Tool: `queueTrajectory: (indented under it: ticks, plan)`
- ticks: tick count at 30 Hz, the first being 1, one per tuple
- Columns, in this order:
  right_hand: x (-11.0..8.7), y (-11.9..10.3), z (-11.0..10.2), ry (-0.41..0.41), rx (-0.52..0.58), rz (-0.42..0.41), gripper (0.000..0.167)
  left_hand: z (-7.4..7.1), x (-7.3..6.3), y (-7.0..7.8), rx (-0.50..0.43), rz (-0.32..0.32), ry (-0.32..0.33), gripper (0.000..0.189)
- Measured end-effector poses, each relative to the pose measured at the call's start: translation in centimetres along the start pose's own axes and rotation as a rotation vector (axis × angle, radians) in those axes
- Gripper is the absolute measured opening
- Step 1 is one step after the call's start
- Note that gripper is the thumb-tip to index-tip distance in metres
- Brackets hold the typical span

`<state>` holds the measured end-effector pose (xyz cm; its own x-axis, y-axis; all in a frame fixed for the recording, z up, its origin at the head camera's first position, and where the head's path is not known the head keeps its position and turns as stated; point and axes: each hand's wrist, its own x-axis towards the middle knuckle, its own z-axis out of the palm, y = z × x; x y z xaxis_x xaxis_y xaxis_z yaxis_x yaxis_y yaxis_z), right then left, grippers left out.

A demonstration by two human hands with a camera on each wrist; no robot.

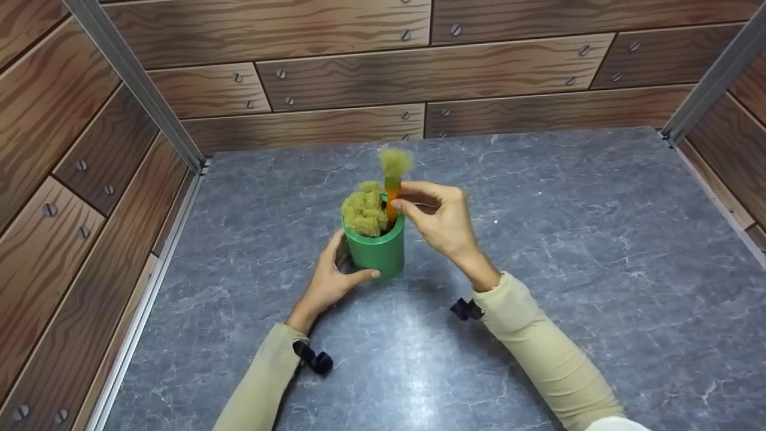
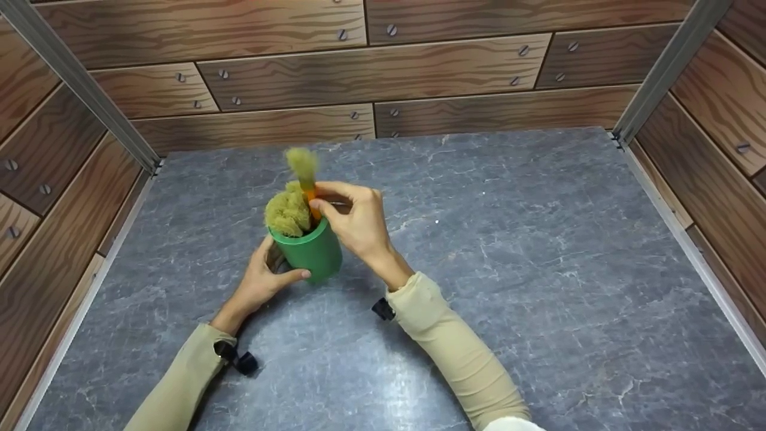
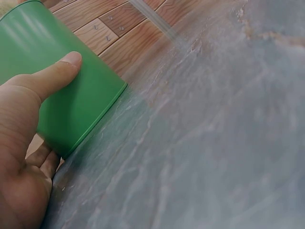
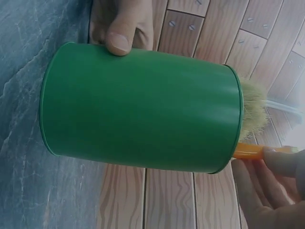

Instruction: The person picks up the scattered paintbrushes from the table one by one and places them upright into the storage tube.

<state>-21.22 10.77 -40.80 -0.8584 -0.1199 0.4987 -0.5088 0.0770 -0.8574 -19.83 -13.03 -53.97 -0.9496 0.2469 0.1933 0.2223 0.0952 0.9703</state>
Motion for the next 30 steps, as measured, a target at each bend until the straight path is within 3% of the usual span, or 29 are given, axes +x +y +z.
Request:
queueTrajectory:
  ticks: [5, 11, 19, 23, 30]
  plan:
    - [-0.2, 0.1, -0.1, -0.031, 0.006, 0.023, 0.034, 0.0, 0.0, 0.0, -0.001, 0.007, -0.005, 0.109]
    - [0.0, 0.3, -0.2, -0.056, -0.028, 0.017, 0.033, -0.2, 0.1, -0.1, 0.001, 0.002, -0.003, 0.111]
    - [-0.1, 1.2, -0.3, -0.186, -0.21, -0.094, 0.03, -0.1, 0.1, 0.0, 0.013, -0.068, -0.005, 0.11]
    - [-0.1, 1.4, -0.2, -0.193, -0.277, -0.132, 0.024, -0.1, 0.3, 0.1, 0.004, -0.071, -0.008, 0.11]
    - [0.2, 1.5, -1.3, -0.167, -0.284, -0.138, 0.027, -1.3, 0.5, 0.5, -0.009, -0.03, -0.048, 0.101]
